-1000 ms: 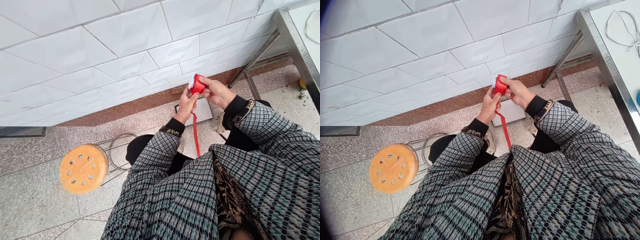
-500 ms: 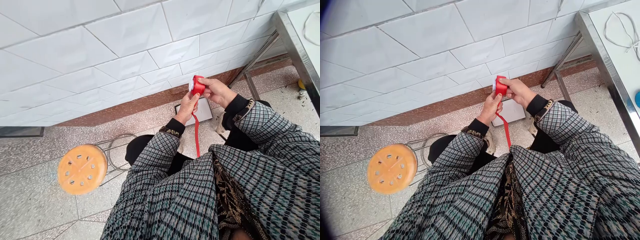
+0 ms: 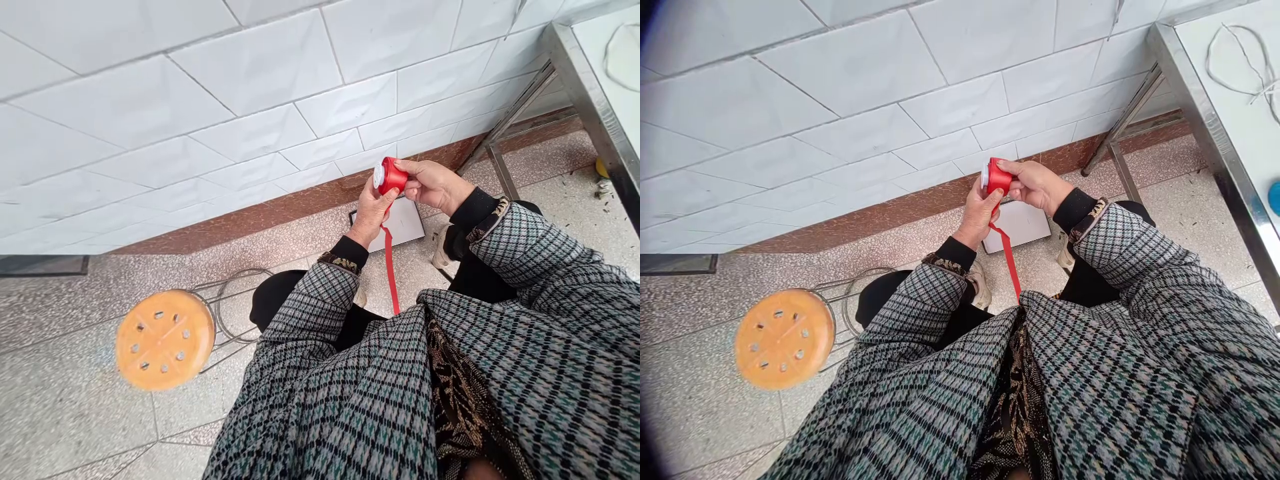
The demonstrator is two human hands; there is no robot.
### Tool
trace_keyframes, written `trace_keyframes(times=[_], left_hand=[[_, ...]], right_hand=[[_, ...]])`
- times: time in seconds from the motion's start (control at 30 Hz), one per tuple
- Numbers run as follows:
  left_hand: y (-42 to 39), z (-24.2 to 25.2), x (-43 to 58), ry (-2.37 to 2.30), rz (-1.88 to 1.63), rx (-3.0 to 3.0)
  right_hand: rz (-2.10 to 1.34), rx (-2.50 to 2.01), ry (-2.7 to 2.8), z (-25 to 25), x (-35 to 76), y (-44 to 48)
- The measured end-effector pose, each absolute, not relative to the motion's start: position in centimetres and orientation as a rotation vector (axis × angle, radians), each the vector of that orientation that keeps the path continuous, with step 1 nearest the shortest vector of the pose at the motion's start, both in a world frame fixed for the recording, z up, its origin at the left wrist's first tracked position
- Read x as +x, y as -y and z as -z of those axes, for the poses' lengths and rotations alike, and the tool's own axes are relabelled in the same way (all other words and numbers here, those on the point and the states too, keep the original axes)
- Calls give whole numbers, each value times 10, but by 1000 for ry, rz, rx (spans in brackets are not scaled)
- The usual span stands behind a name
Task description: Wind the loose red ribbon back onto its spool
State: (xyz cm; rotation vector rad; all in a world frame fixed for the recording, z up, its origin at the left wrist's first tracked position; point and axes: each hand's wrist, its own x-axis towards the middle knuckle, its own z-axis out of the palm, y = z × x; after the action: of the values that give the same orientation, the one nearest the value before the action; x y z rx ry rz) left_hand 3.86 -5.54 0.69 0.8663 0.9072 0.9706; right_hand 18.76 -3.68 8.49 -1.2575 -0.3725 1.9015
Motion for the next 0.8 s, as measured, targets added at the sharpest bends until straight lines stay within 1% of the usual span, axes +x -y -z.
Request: trace_keyframes(times=[0.47, 0.8], left_hand=[[56, -3, 38, -842, -929, 891], [51, 3, 35, -855, -1026, 1035]], right_hand=[[-1820, -1308, 312, -96, 192, 33], [-2064, -1276, 249, -97, 202, 29]])
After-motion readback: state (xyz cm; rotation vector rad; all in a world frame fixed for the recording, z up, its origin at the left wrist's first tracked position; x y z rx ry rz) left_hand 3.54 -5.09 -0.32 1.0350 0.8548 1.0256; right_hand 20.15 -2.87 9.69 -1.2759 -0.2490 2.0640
